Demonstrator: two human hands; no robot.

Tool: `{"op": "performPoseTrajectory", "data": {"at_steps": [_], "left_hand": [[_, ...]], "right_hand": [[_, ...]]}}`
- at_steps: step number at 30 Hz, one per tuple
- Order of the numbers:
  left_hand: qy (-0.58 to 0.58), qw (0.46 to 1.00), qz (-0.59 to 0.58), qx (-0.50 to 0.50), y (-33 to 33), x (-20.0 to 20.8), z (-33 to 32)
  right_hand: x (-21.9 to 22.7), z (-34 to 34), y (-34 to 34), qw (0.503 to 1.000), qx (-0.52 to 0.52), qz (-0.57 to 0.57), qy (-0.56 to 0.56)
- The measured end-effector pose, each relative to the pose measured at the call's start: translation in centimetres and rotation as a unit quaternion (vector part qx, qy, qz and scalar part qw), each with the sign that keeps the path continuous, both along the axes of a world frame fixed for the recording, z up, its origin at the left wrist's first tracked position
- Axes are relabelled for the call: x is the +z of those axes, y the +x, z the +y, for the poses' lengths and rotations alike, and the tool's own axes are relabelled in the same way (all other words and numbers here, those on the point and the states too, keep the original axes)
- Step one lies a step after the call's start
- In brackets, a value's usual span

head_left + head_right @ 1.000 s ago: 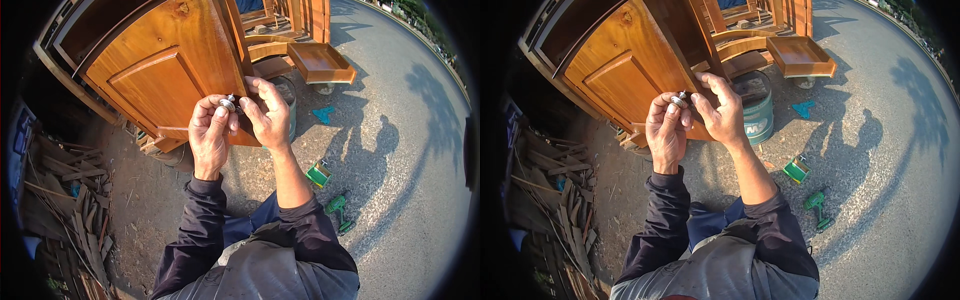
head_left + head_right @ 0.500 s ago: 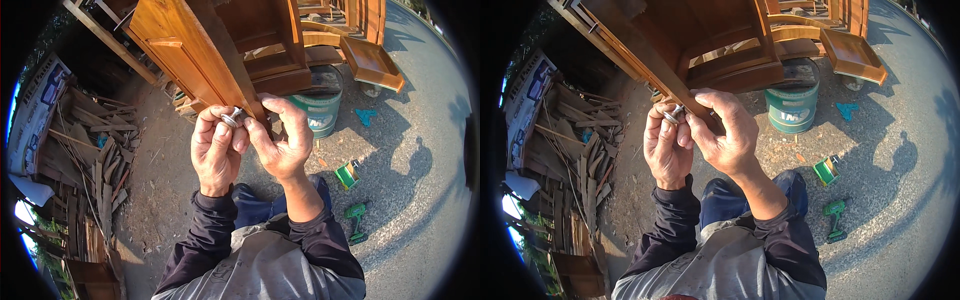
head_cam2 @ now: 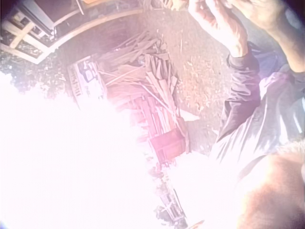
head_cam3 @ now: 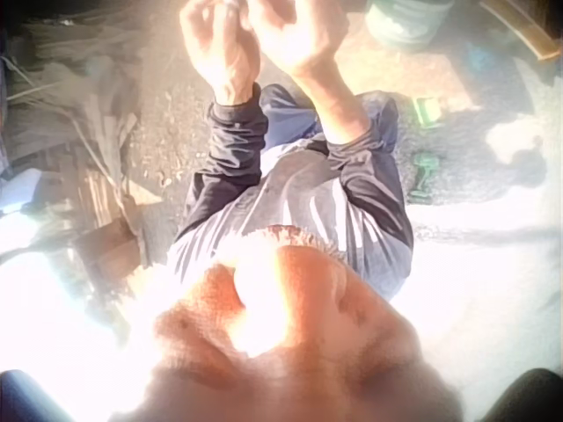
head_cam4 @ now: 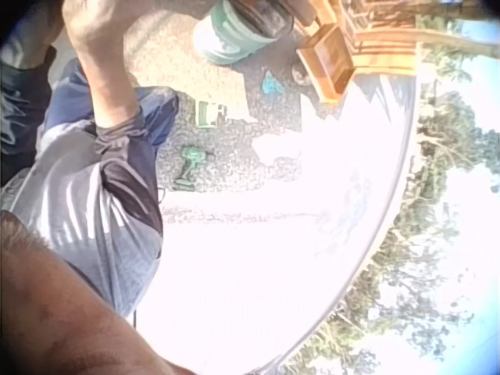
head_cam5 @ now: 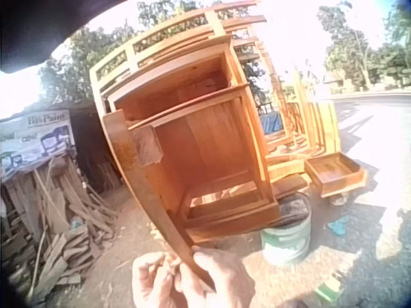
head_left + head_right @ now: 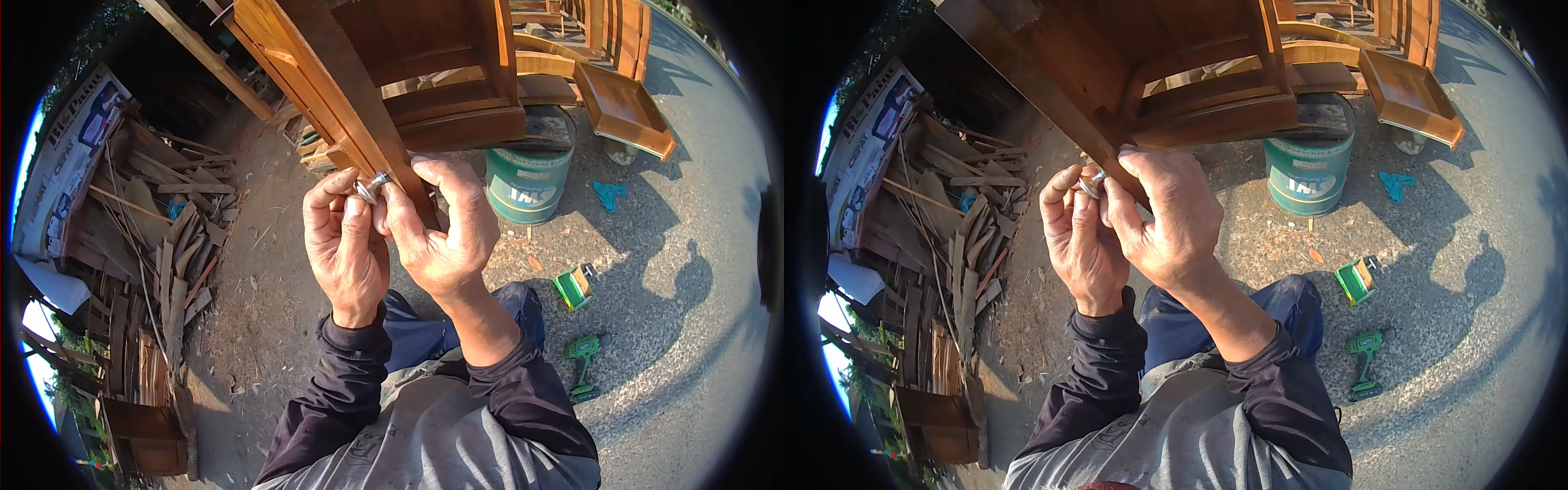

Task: The person attaches hinges and handles to wooden cabinet doors and frames using a power drill and screws.

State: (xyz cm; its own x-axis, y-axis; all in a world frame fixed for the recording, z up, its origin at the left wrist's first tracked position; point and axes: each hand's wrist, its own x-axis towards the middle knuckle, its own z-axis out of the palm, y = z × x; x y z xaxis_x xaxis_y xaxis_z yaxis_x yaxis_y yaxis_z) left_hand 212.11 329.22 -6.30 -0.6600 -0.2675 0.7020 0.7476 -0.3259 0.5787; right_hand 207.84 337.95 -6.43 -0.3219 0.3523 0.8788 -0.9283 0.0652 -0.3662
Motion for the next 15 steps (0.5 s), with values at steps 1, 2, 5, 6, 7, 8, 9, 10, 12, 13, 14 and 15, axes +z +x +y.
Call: {"op": "performPoseTrajectory", "data": {"at_steps": [1,2,5,6,7,8,9,10,12,13,14,15], "left_hand": [[0.000,0.999,-0.006,0.035,0.1,-0.2,0.1],[-0.005,0.998,-0.012,0.054,0.1,-0.4,0.1],[-0.038,0.991,-0.025,0.122,0.5,-0.5,0.0],[-0.035,0.992,-0.024,0.122,0.6,-0.2,0.2],[-0.048,0.984,-0.035,0.167,0.7,0.3,0.6],[-0.062,0.974,-0.046,0.212,0.7,0.5,0.7],[-0.061,0.974,-0.046,0.213,0.6,0.6,0.6],[-0.135,0.949,-0.015,0.284,0.5,0.8,0.3],[-0.240,0.897,0.012,0.372,0.8,1.5,0.0],[-0.238,0.897,0.013,0.372,0.9,1.5,-0.2],[-0.251,0.898,0.027,0.360,0.7,1.3,-0.4],[-0.263,0.899,0.041,0.348,0.5,1.2,-0.6]], "right_hand": [[0.0,-0.1,0.1,1.000,-0.006,-0.004,0.000],[0.0,-0.2,0.1,1.000,-0.006,-0.004,0.003],[0.0,-0.3,0.2,1.000,-0.019,-0.001,0.003],[0.1,-0.3,0.3,1.000,-0.020,-0.002,0.005],[0.2,-0.3,0.3,1.000,-0.021,-0.002,0.008],[0.2,-0.2,0.3,1.000,-0.020,-0.001,0.009],[0.3,0.0,0.3,0.999,-0.032,-0.002,0.017],[0.3,0.1,0.4,0.999,-0.043,-0.003,0.026],[0.5,0.1,0.5,0.998,-0.050,0.000,0.028],[0.5,0.1,0.5,0.998,-0.057,0.001,0.030],[0.5,0.2,0.5,0.998,-0.060,0.002,0.029],[0.4,0.2,0.5,0.998,-0.052,-0.009,0.024]]}}
